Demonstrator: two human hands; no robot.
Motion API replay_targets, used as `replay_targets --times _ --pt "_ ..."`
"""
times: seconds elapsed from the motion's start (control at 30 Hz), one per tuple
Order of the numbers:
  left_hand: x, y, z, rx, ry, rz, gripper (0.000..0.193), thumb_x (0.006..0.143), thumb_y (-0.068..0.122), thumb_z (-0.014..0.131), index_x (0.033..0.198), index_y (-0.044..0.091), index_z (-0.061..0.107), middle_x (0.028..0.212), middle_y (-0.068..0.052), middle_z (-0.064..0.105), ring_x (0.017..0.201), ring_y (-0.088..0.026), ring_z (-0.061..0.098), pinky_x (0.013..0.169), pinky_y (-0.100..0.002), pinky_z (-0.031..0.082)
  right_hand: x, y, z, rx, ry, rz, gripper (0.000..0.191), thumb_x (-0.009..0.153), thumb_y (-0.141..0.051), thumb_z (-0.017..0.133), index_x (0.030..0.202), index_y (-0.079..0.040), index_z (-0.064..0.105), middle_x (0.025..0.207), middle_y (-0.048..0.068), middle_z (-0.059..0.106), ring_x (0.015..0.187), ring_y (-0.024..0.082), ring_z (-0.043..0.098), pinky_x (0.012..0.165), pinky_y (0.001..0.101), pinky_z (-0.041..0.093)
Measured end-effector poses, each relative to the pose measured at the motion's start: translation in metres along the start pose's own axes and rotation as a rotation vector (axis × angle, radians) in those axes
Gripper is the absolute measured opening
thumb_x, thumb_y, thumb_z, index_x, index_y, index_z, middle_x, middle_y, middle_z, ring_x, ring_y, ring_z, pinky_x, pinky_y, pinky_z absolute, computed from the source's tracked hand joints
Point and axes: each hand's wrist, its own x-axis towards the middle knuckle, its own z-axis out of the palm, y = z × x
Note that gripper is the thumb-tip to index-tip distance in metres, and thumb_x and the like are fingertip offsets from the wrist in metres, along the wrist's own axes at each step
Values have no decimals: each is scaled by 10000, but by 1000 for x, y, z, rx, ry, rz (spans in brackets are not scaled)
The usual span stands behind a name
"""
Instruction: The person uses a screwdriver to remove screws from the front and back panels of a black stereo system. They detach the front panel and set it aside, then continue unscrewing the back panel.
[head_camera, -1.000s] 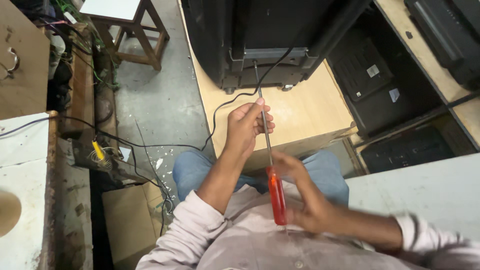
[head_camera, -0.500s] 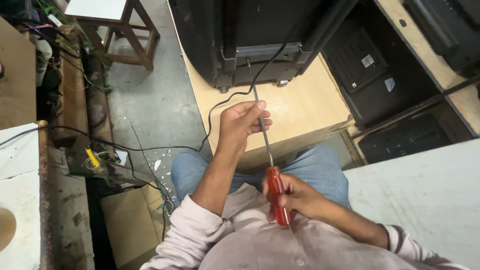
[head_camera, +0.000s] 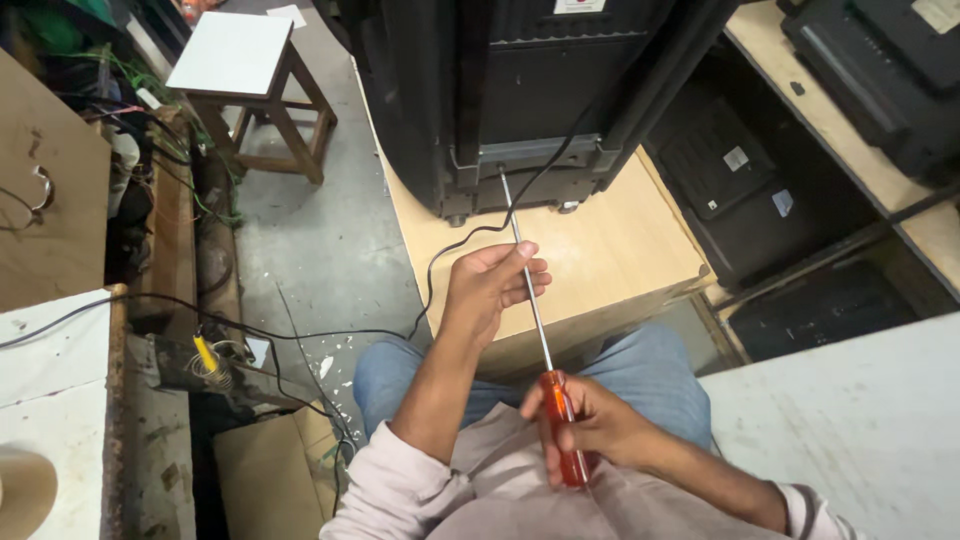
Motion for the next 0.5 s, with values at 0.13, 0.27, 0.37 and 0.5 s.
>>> replay_targets --times 0.13,0.27,0.37,0.5 --pt "2 1 -2 18 -3 29 398 908 275 757 1107 -64 695 945 -163 748 804 -247 760 745 -345 637 -4 -8 -2 391 210 331 799 775 -176 777 1477 -25 428 915 181 742 898 280 777 816 370 625" --pt "3 1 -3 11 5 -6 406 895 282 762 1108 -57 697 948 -150 752 811 -238 765 752 -331 638 4 -2 0 253 31 117 690 893 -88 776 1483 60 450 1016 165 699 943 273 729 879 435 612" --pt "1 -2 -3 57 37 -37 391 892 285 758 1090 -47 695 937 -143 755 786 -234 760 720 -331 634 9 7 6 89 107 40 529 1015 -85 768 1382 122 449 972 207 662 872 321 715 810 494 608" --pt "0 -1 -5 131 87 -54 382 913 282 761 1034 -74 693 891 -165 736 743 -247 746 673 -351 627 6 1 5 292 60 95 581 960 -295 668 1432 -15 480 1028 129 735 977 259 757 856 371 599"
